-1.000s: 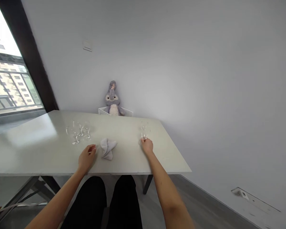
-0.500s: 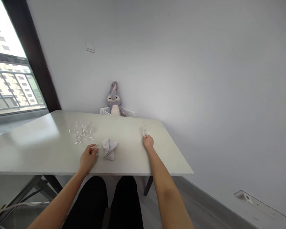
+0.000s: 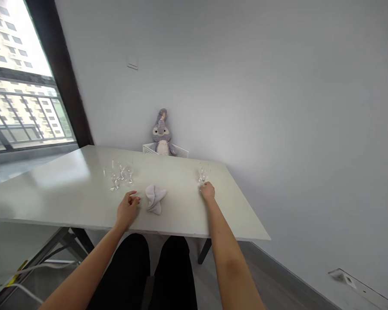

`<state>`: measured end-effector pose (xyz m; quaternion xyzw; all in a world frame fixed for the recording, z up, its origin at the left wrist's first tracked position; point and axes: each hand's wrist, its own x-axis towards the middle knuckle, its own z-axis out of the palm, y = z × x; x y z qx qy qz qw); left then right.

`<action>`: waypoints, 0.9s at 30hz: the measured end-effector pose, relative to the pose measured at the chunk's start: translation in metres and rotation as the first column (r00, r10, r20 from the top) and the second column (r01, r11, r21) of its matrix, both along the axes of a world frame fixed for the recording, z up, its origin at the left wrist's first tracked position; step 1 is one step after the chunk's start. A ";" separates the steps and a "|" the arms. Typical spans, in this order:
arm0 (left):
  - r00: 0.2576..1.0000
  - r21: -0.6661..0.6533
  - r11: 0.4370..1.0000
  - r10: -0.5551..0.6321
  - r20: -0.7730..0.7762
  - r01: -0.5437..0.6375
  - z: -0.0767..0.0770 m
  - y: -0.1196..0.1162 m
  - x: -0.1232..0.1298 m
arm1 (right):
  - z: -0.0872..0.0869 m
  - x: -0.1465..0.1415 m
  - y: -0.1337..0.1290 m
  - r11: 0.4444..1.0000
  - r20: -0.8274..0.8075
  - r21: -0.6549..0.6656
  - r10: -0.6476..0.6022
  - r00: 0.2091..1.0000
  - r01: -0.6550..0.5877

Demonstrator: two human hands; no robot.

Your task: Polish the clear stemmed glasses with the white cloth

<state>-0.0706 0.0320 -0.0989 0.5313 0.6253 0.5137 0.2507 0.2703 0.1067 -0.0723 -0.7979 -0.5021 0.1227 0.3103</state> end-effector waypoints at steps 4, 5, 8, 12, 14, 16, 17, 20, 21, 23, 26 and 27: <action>0.994 0.019 1.000 0.007 0.105 -0.009 0.000 0.000 0.002 | -0.001 -0.037 -0.033 0.991 -0.070 0.114 0.079 0.994 -0.071; 0.989 0.025 1.000 0.009 0.146 -0.012 -0.001 0.000 0.003 | -0.001 -0.054 -0.040 0.980 -0.079 0.151 0.139 0.987 -0.126; 0.938 0.095 0.991 0.053 0.342 -0.090 0.000 -0.001 0.002 | 0.001 -0.115 -0.053 0.914 -0.083 0.228 0.361 0.929 -0.335; 0.634 0.085 0.939 0.156 0.758 -0.333 0.009 0.004 -0.012 | 0.002 -0.181 -0.056 0.818 -0.047 0.182 0.562 0.826 -0.546; 0.445 -0.011 0.954 0.151 0.883 -0.301 0.019 0.013 -0.024 | -0.001 -0.197 -0.054 0.809 0.006 0.054 0.586 0.810 -0.585; 0.347 -0.061 0.979 0.126 0.929 -0.193 0.031 0.025 -0.036 | -0.006 -0.205 -0.052 0.829 0.064 -0.045 0.560 0.826 -0.558; 0.319 -0.073 0.987 0.116 0.941 -0.143 0.037 0.032 -0.041 | -0.008 -0.206 -0.051 0.844 0.079 -0.067 0.536 0.840 -0.532; 0.202 -0.116 0.993 0.116 0.972 -0.010 0.051 0.051 -0.053 | -0.014 -0.202 -0.046 0.874 0.024 -0.051 0.484 0.875 -0.483; 0.151 -0.122 0.992 0.118 0.981 0.015 0.055 0.055 -0.055 | -0.015 -0.199 -0.045 0.875 -0.044 -0.020 0.482 0.875 -0.484; 0.051 -0.102 0.994 0.101 0.994 0.024 0.059 0.062 -0.058 | -0.017 -0.191 -0.043 0.858 -0.229 0.067 0.509 0.830 -0.509; -0.054 -0.049 0.999 0.049 0.997 0.000 0.061 0.065 -0.061 | -0.018 -0.179 -0.042 0.830 -0.442 0.153 0.543 0.713 -0.537; -0.065 -0.040 0.999 0.040 0.997 0.001 0.062 0.065 -0.062 | -0.018 -0.174 -0.044 0.825 -0.468 0.157 0.546 0.695 -0.543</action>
